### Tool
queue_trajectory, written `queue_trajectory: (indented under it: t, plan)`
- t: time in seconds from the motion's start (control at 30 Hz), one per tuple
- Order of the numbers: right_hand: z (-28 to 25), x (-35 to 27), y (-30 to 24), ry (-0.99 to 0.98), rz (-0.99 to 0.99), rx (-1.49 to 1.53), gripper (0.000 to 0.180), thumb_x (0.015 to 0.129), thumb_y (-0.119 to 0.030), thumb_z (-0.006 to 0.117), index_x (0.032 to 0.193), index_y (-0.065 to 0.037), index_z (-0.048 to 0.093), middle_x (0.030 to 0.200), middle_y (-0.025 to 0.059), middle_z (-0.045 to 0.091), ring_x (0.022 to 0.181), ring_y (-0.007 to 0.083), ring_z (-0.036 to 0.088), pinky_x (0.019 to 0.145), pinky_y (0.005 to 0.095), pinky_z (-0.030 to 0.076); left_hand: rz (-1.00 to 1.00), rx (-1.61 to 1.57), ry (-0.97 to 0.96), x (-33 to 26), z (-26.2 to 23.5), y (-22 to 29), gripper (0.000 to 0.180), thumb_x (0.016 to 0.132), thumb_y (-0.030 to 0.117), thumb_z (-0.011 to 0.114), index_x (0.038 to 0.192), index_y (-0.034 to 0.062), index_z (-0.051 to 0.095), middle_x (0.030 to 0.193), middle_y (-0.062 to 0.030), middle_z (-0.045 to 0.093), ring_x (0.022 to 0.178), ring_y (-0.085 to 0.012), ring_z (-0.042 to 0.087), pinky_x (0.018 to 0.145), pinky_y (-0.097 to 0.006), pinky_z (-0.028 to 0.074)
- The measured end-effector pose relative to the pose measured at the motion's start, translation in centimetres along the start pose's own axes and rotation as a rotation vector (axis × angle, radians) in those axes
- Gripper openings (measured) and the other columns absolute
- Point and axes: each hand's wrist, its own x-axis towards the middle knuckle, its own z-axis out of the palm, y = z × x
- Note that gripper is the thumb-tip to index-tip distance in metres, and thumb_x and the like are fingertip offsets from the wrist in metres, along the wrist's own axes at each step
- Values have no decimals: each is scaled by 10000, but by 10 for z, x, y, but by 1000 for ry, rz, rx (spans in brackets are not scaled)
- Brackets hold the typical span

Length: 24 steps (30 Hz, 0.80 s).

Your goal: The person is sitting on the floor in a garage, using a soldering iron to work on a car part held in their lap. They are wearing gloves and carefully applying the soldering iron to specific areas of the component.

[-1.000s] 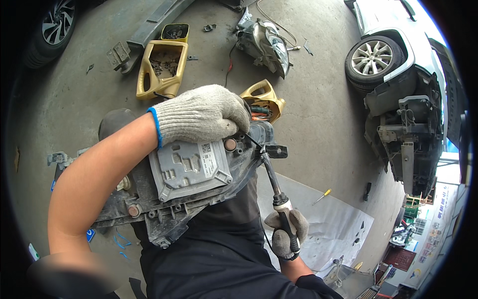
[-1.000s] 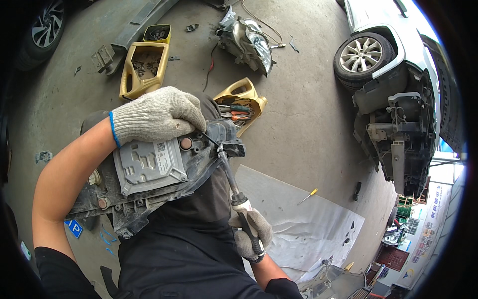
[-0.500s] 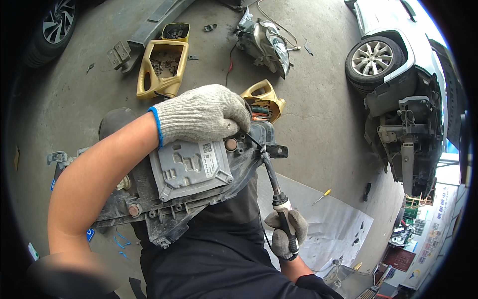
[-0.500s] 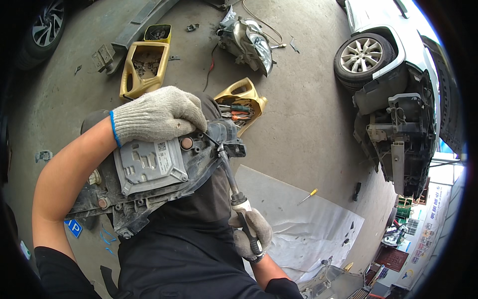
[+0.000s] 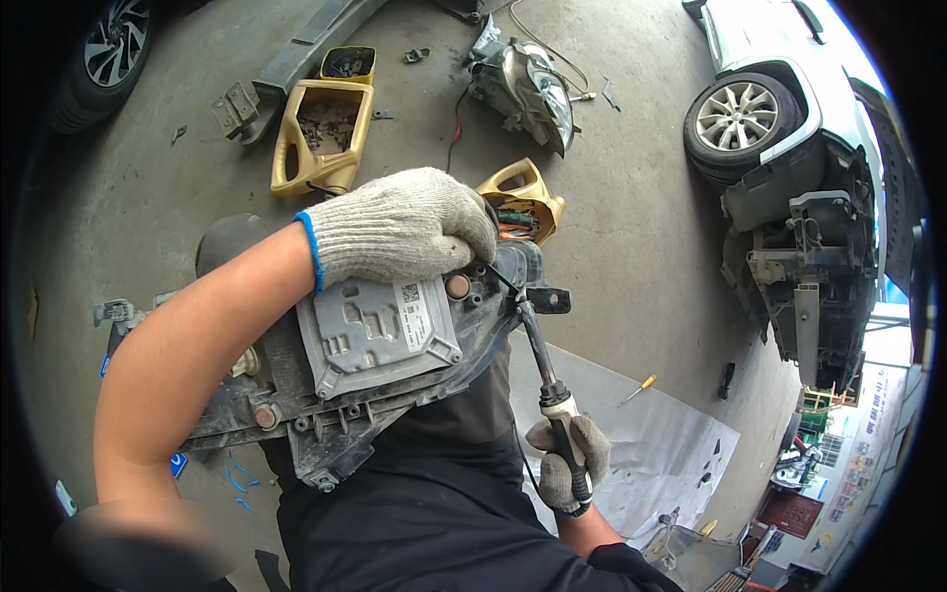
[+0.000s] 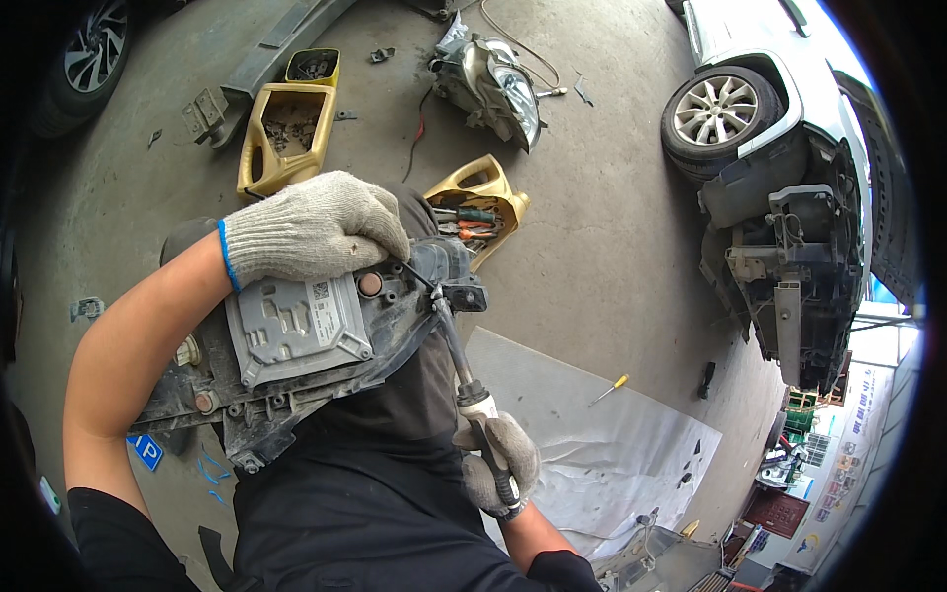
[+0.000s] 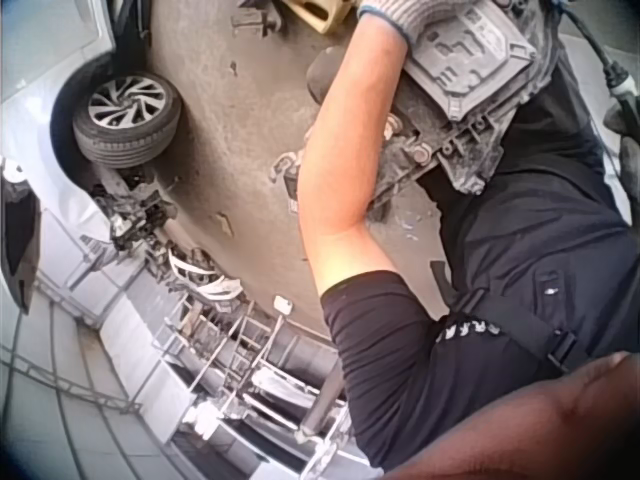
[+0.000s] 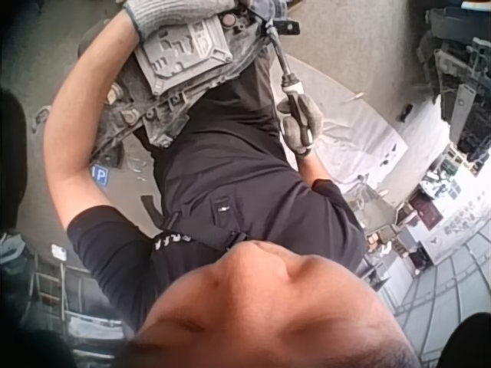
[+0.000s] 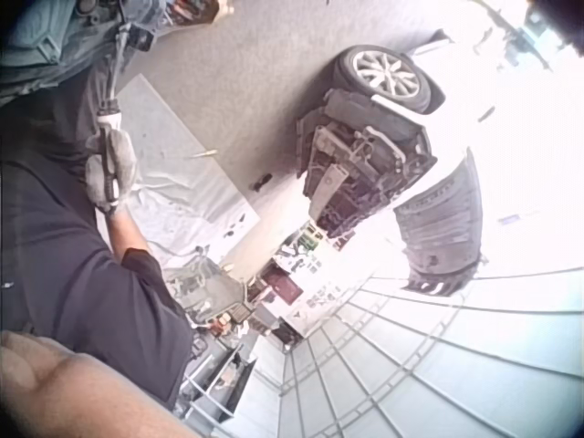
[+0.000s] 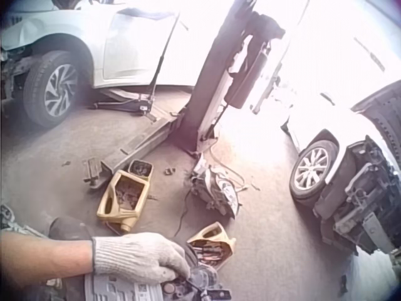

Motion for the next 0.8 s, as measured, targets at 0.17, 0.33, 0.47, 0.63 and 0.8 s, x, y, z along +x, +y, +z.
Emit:
queue_trajectory:
  t: [0.17, 0.33, 0.47, 0.63, 0.8]
  plan:
    - [-1, 2, 0, -4, -20, -3, 569, 936, -95, 767, 1457, -44, 544, 1145, 229, 733, 900, 288, 780, 807, 406, 622, -11, 10, -19, 1, -2, 3, 292, 905, 160, 630, 1103, 62, 821, 1115, -171, 765, 1050, -337, 726, 995, -427, 551]
    - [-1, 5, 0, -9, -59, 7, 592, 938, -125, 786, 1470, -49, 536, 1129, 225, 736, 874, 288, 771, 784, 400, 617, 21, 9, 4, -1, -1, 2, 256, 897, 86, 666, 1102, 24, 806, 1039, -129, 750, 971, -306, 727, 905, -396, 568]
    - [-1, 5, -1, -8, -57, -5, 605, 937, -136, 796, 1477, -56, 536, 1119, 221, 733, 879, 291, 766, 775, 399, 615, 51, 18, 11, -1, 0, -1, 249, 900, 90, 666, 1096, 32, 807, 1033, -126, 747, 976, -308, 727, 900, -400, 567]
    - [0, 1, -3, 8, -21, 36, 604, 937, -137, 804, 1475, -61, 542, 1131, 223, 723, 896, 287, 764, 779, 400, 618, 44, 22, 2, 0, -1, 2, 245, 901, 93, 666, 1093, 40, 809, 1033, -120, 746, 979, -308, 726, 898, -403, 566]
    - [0, 1, -1, 14, -29, 58, 591, 939, -140, 803, 1467, -64, 549, 1136, 217, 722, 898, 284, 763, 778, 399, 621, -2, 15, -32, -1, -4, 5, 284, 912, 164, 631, 1098, 75, 826, 1115, -147, 766, 1054, -326, 724, 996, -423, 551]
